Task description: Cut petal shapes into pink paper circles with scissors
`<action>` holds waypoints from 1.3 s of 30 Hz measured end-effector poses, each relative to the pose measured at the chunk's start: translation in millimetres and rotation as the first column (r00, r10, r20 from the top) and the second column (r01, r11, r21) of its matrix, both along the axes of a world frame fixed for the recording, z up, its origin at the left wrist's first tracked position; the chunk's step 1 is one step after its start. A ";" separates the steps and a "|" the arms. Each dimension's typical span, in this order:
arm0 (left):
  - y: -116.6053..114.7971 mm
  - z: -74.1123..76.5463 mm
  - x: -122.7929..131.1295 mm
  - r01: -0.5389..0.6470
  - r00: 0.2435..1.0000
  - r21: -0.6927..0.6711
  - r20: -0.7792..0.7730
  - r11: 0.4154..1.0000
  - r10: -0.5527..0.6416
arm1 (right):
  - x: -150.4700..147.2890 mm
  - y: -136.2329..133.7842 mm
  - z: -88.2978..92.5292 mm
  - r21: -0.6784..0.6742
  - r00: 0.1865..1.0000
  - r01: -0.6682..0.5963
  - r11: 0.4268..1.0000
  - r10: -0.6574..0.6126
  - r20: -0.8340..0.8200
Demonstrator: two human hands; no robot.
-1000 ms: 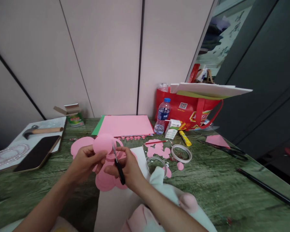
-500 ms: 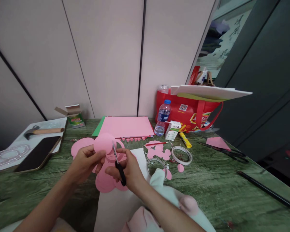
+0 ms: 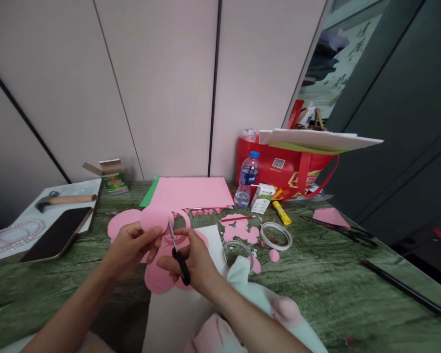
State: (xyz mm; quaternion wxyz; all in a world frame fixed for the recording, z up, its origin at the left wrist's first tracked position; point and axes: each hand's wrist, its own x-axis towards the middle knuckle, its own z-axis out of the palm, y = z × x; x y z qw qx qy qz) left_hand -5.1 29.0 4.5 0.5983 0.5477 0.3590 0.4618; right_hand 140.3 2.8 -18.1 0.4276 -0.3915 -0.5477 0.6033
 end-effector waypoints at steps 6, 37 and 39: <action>0.1 -1.1 -0.4 -0.024 0.995 -0.002 -0.098 1.000 0.024 | -0.8 2.7 -6.4 0.012 0.997 0.011 1.000 -0.010 -0.080; 0.2 0.8 -2.5 -0.060 0.995 0.004 -0.081 0.998 0.060 | 0.0 5.0 -4.5 0.032 0.996 0.082 0.996 -0.081 -0.031; -0.1 1.3 -2.1 -0.066 0.995 -0.001 -0.075 0.998 0.065 | 0.0 4.4 -2.5 0.021 0.996 0.083 0.996 -0.082 -0.030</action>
